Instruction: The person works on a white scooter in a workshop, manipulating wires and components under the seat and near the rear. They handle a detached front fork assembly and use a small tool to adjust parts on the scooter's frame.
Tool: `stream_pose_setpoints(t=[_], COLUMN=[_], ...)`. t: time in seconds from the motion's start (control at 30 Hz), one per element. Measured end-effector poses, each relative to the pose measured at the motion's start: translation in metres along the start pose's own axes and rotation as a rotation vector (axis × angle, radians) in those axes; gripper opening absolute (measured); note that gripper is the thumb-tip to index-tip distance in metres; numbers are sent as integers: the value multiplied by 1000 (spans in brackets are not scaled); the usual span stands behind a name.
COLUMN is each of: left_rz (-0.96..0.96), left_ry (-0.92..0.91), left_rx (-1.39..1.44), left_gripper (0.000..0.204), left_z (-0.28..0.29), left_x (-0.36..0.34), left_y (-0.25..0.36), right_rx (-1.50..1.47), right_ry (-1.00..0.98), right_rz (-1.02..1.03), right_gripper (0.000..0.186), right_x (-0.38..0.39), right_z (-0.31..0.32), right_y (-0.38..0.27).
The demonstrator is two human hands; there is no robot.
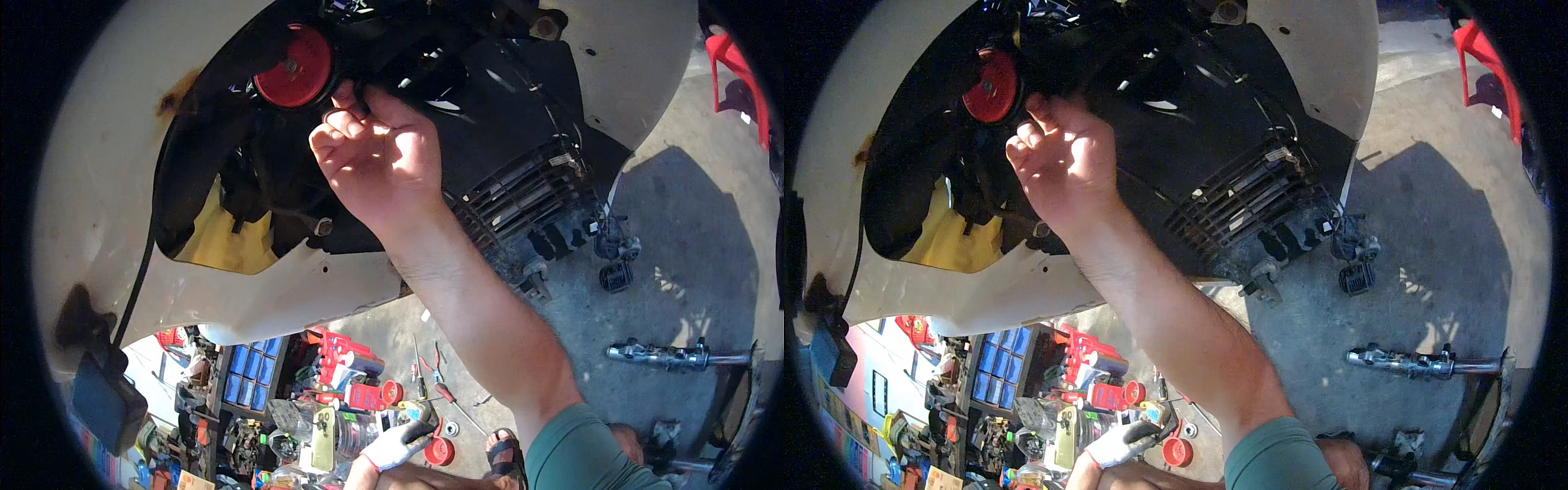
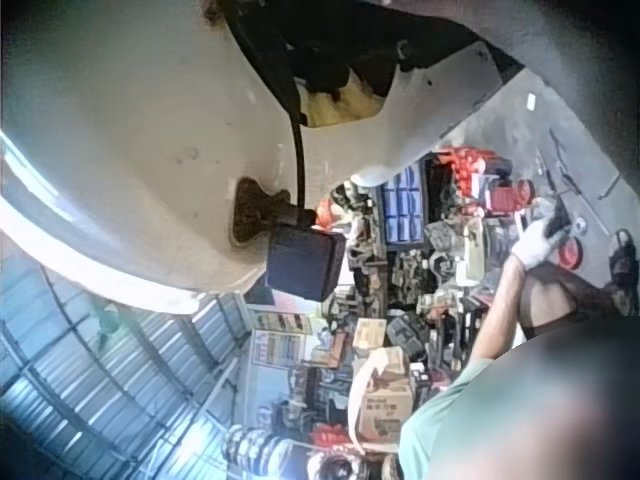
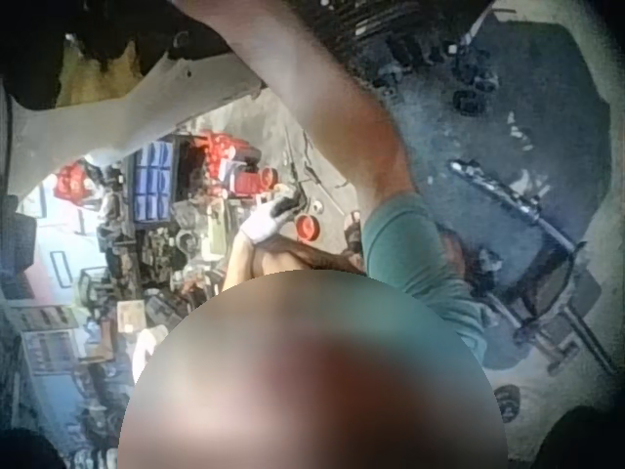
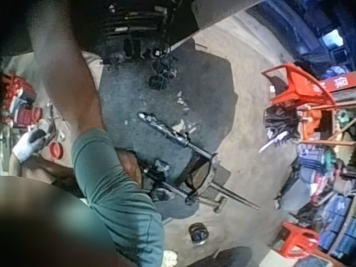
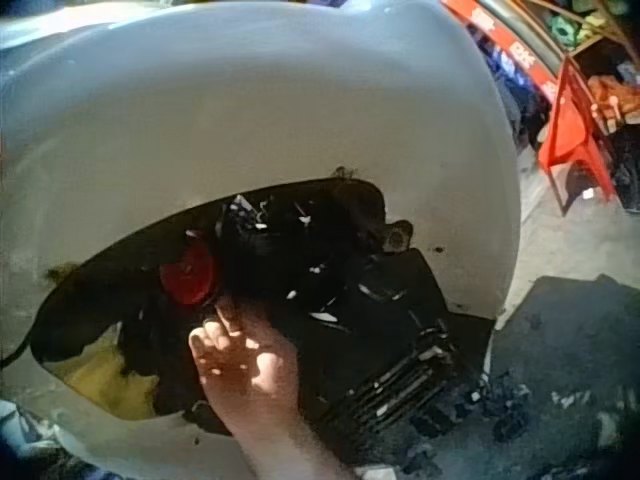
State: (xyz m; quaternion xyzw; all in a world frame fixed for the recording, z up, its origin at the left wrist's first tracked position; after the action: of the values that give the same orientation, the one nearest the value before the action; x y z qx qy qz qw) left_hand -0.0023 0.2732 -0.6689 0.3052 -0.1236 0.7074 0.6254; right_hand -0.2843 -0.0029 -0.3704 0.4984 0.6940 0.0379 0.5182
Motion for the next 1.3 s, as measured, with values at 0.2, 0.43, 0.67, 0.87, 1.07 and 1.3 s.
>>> stream_pose_setpoints(t=[0.2, 0.43, 0.67, 0.87, 1.07, 1.3], left_rz=[-21, 6, -75, -89, -171, -278], left_ry=[27, 21, 50, 55, 57, 47], left_rx=[11, -24, -79, -28, 3, -89], left_gripper=[41, 41, 39, 39, 39, 34], left_z=[-3, -1, -5, -5, -14, -3], left_x=[2, 3, -1, -5, -4, 11], left_y=[-8, -4, -15, -17, -27, 9], right_rx=[-4, 41, 83, 142, 326, 689], right_ry=[-10, -19, 22, 44, 138, 293], right_rz=[8, 10, 5, -9, -6, -22], right_gripper=[22, 21, 22, 24, 21, 12], right_x=[-3, -2, -1, 1, 6, 18], right_z=[-4, -8, -8, -10, 1, 20], right_y=[-1, -6, -10, -12, -16, -29])
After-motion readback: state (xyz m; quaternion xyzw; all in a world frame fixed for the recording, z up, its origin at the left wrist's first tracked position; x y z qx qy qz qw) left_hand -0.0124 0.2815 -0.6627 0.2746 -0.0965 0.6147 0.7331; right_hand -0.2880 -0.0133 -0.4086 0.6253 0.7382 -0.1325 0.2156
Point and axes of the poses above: each hand's wrist, its own x-axis away from the middle knuckle, its own z-axis out of the back of the hand, y = z × x, the point moved 9 cm from there along -x, towards the middle knuckle, and after that the axes turned 2 degrees about z, right-handed, at the moved point
